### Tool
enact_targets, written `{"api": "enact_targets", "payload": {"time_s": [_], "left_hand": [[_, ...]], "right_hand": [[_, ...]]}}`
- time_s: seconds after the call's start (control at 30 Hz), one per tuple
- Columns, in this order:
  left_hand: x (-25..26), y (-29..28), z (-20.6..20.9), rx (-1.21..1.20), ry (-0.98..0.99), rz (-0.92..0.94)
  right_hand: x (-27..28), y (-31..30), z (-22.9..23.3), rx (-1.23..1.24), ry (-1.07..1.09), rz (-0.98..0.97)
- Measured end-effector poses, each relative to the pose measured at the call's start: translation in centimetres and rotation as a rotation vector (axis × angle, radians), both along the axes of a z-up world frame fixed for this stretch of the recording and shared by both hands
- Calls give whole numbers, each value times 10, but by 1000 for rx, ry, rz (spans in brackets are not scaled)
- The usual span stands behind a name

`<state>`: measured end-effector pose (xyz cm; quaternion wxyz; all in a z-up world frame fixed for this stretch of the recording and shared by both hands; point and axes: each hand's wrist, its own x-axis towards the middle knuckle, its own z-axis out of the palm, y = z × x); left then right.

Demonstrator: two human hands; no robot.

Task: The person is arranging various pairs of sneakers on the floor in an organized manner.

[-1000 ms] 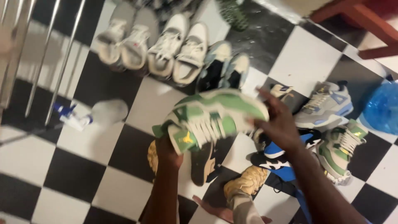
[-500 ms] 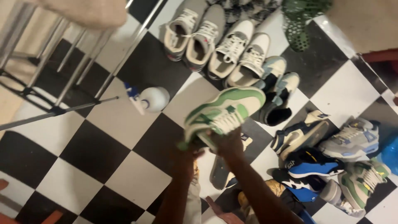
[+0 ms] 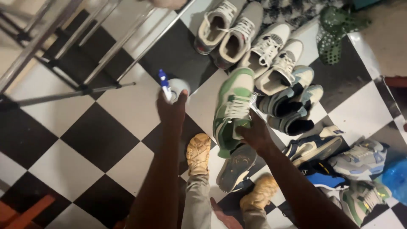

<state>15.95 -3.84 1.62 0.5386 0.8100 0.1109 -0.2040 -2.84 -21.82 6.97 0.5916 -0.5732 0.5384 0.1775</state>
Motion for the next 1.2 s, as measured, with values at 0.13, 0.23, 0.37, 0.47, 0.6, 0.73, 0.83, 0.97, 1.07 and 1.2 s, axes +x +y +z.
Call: {"api": "enact_targets", "payload": {"time_s": [0.13,0.23,0.37,0.47,0.6,0.73,0.83,0.97,1.07,1.2], "left_hand": [[-3,18,-19,-237,329,188],[-38,57,-35,-377,355,364],[-78,114,-46,-593,246,541],[-81,146,-40,-437,239,575],[-85,201,-58,-117,173,311],[-77,237,-45,0,121,308],[-60,255,-65,-273,-87,285],[-42,237,-10,113,18,102],[-20,225,21,197,10,66],[-32,227,7,432,-166,-22]], "right_hand": [[27,10,12,-96,38,227],[20,19,-15,-236,-26,480],[41,39,-19,-323,-50,692],[50,49,-48,-316,-1,772],[69,60,-110,-442,-91,935],[95,73,-161,-450,-17,972],[123,76,-195,-469,-75,991],[126,87,-177,-508,-136,967],[128,86,-157,-561,-171,986],[110,85,-148,-559,-80,1080]]}}
